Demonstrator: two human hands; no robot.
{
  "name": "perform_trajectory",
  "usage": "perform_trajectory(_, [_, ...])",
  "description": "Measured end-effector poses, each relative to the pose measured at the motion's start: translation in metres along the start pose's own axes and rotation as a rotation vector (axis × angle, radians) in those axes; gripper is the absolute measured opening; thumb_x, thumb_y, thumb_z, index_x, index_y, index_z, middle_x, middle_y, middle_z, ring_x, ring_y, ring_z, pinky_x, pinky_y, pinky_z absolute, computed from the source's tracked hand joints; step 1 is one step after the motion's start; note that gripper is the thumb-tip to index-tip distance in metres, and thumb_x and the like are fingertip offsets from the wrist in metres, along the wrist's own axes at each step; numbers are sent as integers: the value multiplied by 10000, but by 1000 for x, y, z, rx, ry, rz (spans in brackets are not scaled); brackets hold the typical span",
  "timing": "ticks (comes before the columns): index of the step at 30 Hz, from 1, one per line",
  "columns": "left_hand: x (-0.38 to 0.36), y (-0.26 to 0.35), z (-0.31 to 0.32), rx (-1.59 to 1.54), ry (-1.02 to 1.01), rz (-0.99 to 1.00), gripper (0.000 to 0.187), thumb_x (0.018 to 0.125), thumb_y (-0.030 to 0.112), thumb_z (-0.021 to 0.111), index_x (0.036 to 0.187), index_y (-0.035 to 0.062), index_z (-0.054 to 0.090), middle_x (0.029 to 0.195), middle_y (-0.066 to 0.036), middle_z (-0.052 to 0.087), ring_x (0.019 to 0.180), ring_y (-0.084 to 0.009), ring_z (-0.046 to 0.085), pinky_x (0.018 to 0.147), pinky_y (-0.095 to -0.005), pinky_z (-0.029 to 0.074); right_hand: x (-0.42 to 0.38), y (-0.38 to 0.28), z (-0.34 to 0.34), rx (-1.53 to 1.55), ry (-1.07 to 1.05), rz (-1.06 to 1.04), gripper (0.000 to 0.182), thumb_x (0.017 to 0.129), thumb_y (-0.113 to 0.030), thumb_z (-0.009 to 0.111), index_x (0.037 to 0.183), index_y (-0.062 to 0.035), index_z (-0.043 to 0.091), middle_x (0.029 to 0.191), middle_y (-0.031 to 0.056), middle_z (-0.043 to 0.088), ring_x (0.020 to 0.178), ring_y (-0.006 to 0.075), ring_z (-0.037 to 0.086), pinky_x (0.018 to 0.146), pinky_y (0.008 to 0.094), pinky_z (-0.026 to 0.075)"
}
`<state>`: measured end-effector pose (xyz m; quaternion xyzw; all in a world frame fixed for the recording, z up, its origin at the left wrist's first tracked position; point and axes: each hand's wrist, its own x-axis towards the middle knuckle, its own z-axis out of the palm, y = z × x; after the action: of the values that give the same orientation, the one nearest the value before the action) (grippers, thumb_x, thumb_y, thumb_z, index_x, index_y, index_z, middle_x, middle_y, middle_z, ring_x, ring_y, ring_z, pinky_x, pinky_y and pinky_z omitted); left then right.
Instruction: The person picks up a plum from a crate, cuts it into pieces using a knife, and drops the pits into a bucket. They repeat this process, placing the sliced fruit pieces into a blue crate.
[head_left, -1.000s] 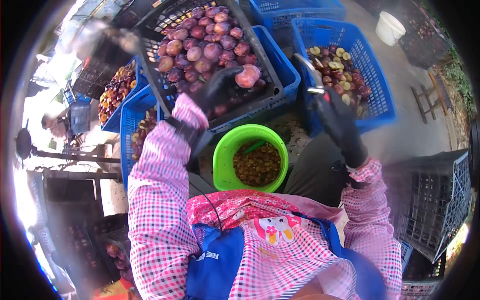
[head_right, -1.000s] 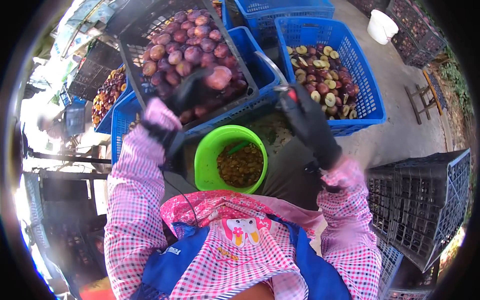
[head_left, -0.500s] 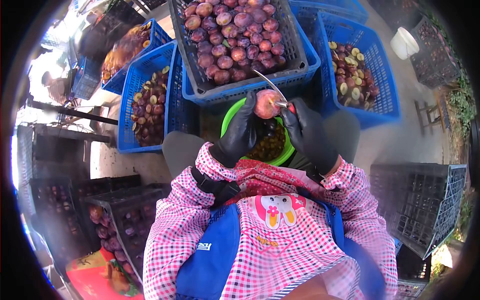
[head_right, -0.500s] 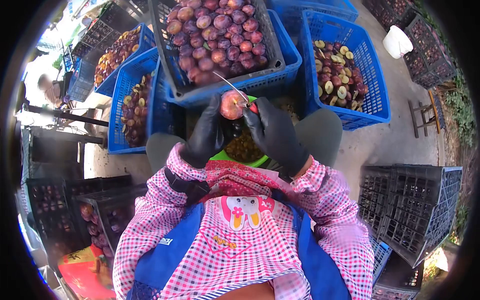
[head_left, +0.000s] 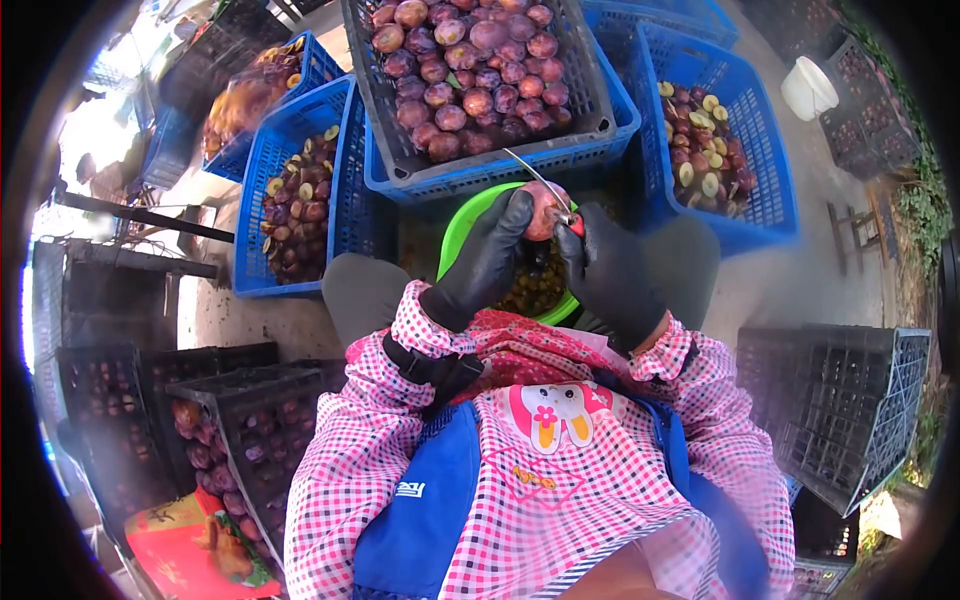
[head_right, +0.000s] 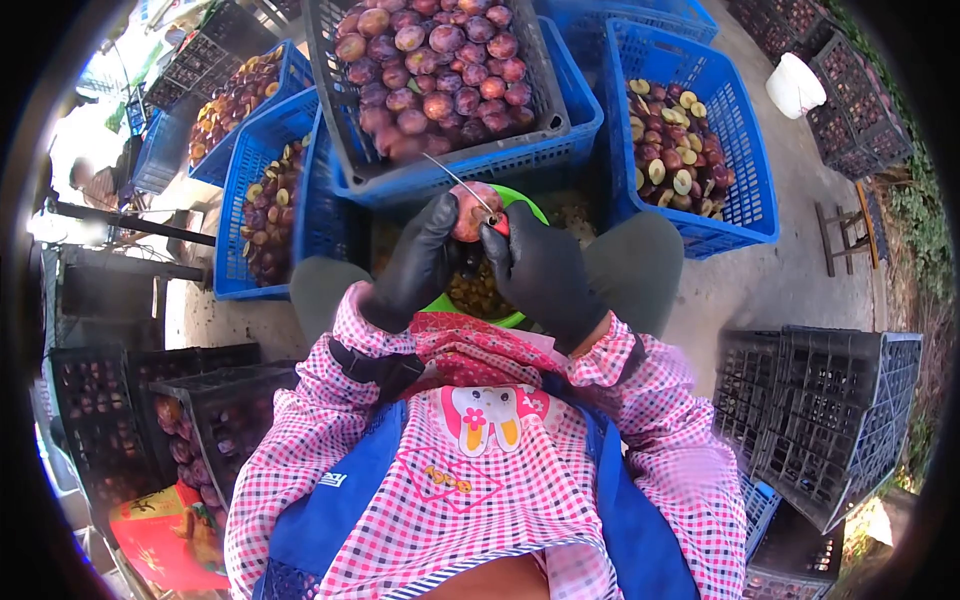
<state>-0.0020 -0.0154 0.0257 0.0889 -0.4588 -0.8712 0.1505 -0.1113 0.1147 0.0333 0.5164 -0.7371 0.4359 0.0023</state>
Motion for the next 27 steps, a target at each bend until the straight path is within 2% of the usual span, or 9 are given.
perform_trajectory(1, [1,1,1,82,34,2,518,1026,454,398,1310,31,489,1164,-27,581,1001,-103,557,846,-257,440,1,1,1,-1,2,3,255,922,-278,596,946,-31,540,705,220,597,623,435,599,526,500,451])
perform_trajectory(7, [8,6,-10,426,17,-5,544,1004,471,454,1292,11,499,1132,-26,567,1010,-108,525,886,-263,420,-3,20,10,-23,47,-42,279,957,-304,555,974,-26,531,682,181,591,563,368,600,512,458,451])
perform_trajectory(9, [9,0,-17,311,-3,-10,538,1001,453,473,1294,2,493,1148,-35,561,1037,-116,518,917,-272,409,0,29,6,590,-327,372,316,1001,-337,501,1005,-21,521,642,113,541,502,231,546,489,373,424])
perform_trajectory(10, [14,0,-22,200,-32,-5,533,998,436,492,1296,-6,487,1165,-43,556,1065,-123,511,949,-282,397,0,32,2,593,-325,365,316,1001,-337,501,1005,-21,521,642,113,541,502,231,546,489,373,424])
perform_trajectory(12, [16,-5,-26,173,30,30,551,979,413,541,1314,-18,467,1206,-59,543,1128,-137,492,1006,-294,366,-9,30,-13,1264,-460,422,339,1032,-344,447,1018,-16,529,635,56,486,517,128,480,485,313,375])
perform_trajectory(14, [21,0,-30,348,-18,131,579,969,402,562,1346,-20,442,1255,-70,533,1169,-145,487,1027,-306,364,6,4,-26,988,-327,541,286,1012,-306,492,1007,-25,544,641,91,519,515,200,519,498,336,392])
perform_trajectory(16, [17,3,-27,451,38,143,608,952,410,588,1351,-25,446,1269,-74,537,1172,-150,495,1035,-315,367,1,9,-17,342,-169,233,232,981,-270,544,989,-39,555,675,150,563,549,307,574,516,391,426])
perform_trajectory(19, [16,4,-30,412,43,96,623,941,424,601,1343,-30,461,1267,-79,549,1163,-154,509,1034,-318,374,-6,4,-6,200,-96,134,209,950,-254,584,983,-50,556,721,202,593,633,393,606,542,449,449])
perform_trajectory(27, [12,2,-34,365,85,111,620,925,404,632,1338,-30,472,1271,-83,557,1158,-155,519,1033,-313,378,-14,4,8,86,-112,104,218,959,-272,553,948,-55,532,689,187,604,618,410,602,530,488,443])
